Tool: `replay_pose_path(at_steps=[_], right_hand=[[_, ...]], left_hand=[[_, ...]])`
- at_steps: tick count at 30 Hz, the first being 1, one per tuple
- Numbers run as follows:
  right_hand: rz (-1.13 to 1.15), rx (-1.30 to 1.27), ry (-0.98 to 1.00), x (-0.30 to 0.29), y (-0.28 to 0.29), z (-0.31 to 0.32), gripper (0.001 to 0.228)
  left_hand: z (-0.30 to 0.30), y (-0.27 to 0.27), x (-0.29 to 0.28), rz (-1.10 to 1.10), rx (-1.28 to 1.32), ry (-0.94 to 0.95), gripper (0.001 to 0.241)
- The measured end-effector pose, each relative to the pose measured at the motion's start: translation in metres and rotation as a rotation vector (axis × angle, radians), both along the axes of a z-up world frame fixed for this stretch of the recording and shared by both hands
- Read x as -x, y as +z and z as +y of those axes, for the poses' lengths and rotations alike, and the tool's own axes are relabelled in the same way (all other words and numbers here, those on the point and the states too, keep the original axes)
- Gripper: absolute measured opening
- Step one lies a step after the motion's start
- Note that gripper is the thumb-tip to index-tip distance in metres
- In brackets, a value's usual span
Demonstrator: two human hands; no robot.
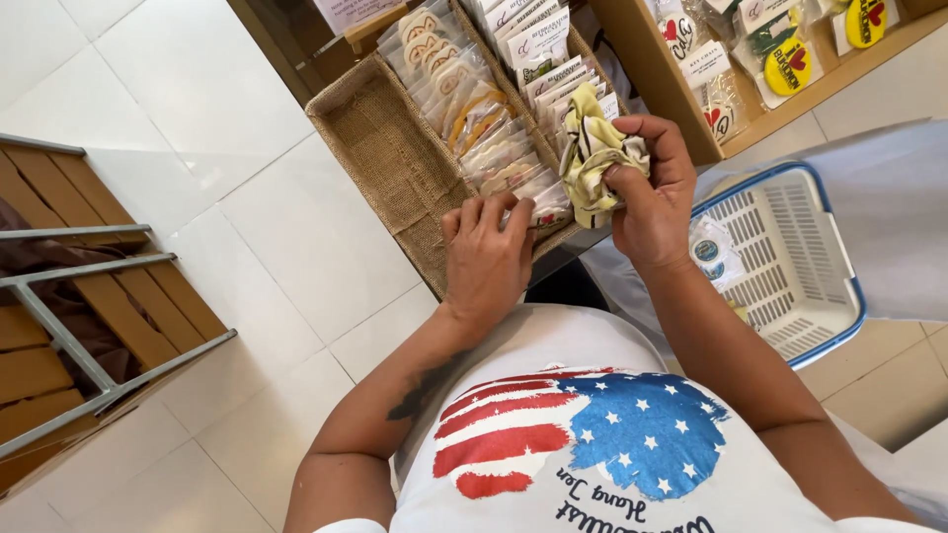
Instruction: Wiping small packaged souvenir items with a cloth and organizing them into display trays.
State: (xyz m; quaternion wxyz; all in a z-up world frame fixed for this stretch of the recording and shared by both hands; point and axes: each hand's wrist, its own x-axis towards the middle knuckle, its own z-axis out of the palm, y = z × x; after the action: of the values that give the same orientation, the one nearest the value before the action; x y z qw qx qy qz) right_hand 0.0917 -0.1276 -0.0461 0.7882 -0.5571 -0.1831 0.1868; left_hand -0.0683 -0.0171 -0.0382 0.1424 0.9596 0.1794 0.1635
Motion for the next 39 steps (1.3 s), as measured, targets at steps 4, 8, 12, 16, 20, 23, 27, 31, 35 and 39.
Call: replay_pose_path(at_steps=[4, 8, 12, 16, 20, 23, 27, 31, 35, 39], right_hand=[[0.021, -0.031, -0.03, -0.006, -0.002, 0.002, 0.039], [0.041, 0.031, 0.053, -0.008, 0.021, 0.002, 0.041], [0.074, 0.062, 0.145, -0.004, 0.033, 0.006, 0.046], [0.074, 0.064, 0.164, -0.003, 0.035, 0.007, 0.048], [0.072, 0.083, 0.159, -0.004, 0.032, 0.007, 0.046], [0.039, 0.036, 0.081, -0.007, 0.014, 0.012, 0.042], [0.004, -0.017, -0.004, -0.007, 0.008, 0.016, 0.041], [-0.006, -0.023, -0.008, -0.009, 0.01, 0.017, 0.042], [0.076, -0.046, -0.024, -0.01, 0.01, 0.019, 0.042], [0.123, -0.075, -0.036, -0.007, 0.014, 0.027, 0.042]], left_hand=[[-0.001, 0.004, -0.001, -0.009, -0.043, 0.046, 0.051], [0.001, 0.015, -0.003, 0.002, 0.069, 0.02, 0.035], [0.002, 0.021, -0.006, -0.017, 0.163, 0.019, 0.023], [0.002, 0.019, -0.005, -0.059, 0.19, -0.027, 0.02], [-0.001, 0.023, -0.001, -0.04, 0.169, -0.105, 0.025], [-0.003, 0.013, -0.003, -0.034, 0.091, -0.08, 0.023], [-0.001, 0.008, -0.006, -0.044, 0.035, -0.02, 0.024], [0.006, -0.004, -0.008, -0.079, 0.063, -0.028, 0.031], [0.039, 0.001, -0.015, -0.083, 0.161, 0.125, 0.031], [0.082, 0.009, -0.024, -0.076, 0.031, 0.232, 0.02]])
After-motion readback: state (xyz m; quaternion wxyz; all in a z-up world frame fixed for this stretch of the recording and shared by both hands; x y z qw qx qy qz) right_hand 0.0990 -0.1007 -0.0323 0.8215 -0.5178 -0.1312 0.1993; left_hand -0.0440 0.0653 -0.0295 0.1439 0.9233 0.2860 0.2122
